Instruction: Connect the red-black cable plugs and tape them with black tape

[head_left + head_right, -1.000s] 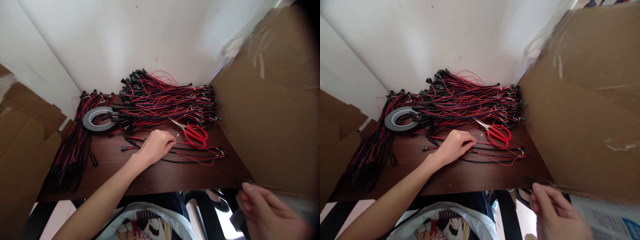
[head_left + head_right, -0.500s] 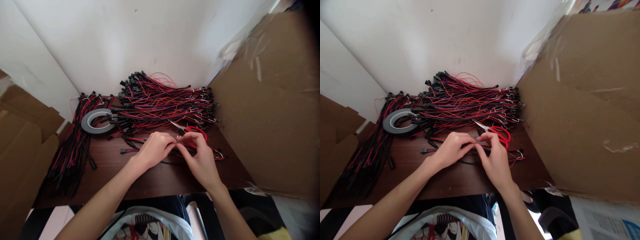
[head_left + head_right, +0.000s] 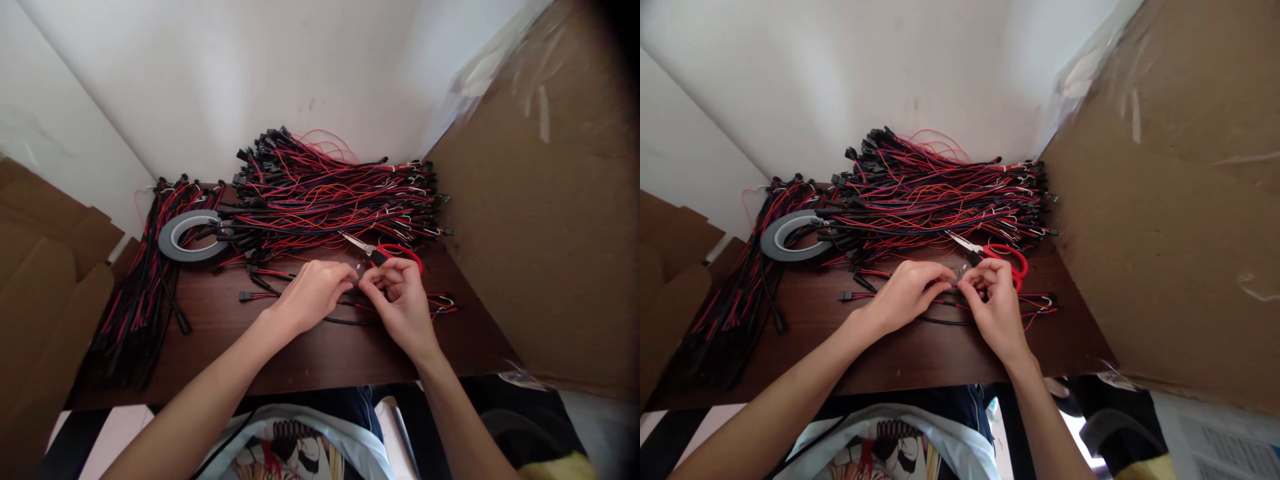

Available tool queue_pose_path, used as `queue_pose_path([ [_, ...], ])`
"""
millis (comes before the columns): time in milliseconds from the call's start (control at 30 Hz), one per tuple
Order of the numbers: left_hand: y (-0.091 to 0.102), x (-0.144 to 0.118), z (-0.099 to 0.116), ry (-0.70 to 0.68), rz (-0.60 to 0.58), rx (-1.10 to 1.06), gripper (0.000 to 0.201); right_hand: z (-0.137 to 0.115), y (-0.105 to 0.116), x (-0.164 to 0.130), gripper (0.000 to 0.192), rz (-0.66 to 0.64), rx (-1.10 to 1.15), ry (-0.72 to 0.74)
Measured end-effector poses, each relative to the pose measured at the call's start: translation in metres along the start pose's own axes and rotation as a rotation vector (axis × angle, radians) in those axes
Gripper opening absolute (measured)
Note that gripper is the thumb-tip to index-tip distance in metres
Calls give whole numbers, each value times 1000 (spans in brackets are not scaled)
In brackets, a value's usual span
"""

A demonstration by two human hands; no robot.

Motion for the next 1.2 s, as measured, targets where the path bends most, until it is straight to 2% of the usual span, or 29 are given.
queue_pose_path([
  [300, -2, -2, 7, -95, -10, 2, 15, -3, 2, -1, 32, 21, -7, 3],
  [667, 3, -2, 8, -103, 41, -46, 15, -9, 2, -2, 36, 48, 5, 15],
  [733, 4, -2, 8, -101, 57, -48, 14, -11, 3, -1, 33, 56, 27, 17],
  [833, 5, -2, 10, -116, 73, -35, 12, -11, 5, 1, 17, 66, 41, -1],
  [900, 5, -2, 10, -122, 77, -29, 12, -13, 6, 2, 10, 59, 7, 15],
  [1000, 6, -1, 9, -114, 72, -22, 13, -17, 5, 4, 13, 26, -32, 57],
  [1200, 5, 0, 7, -107, 48, 25, 15, -12, 2, 5, 16, -37, -36, 37],
])
Point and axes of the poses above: each hand's wrist, its own x-axis towards the middle knuckle, its own y-axis out of the back of the hand, z = x × y, the point moved 10 cm from there along x, towards the middle knuckle, and after that the axes turned 5 degrees about x, right-handed, at the moved point
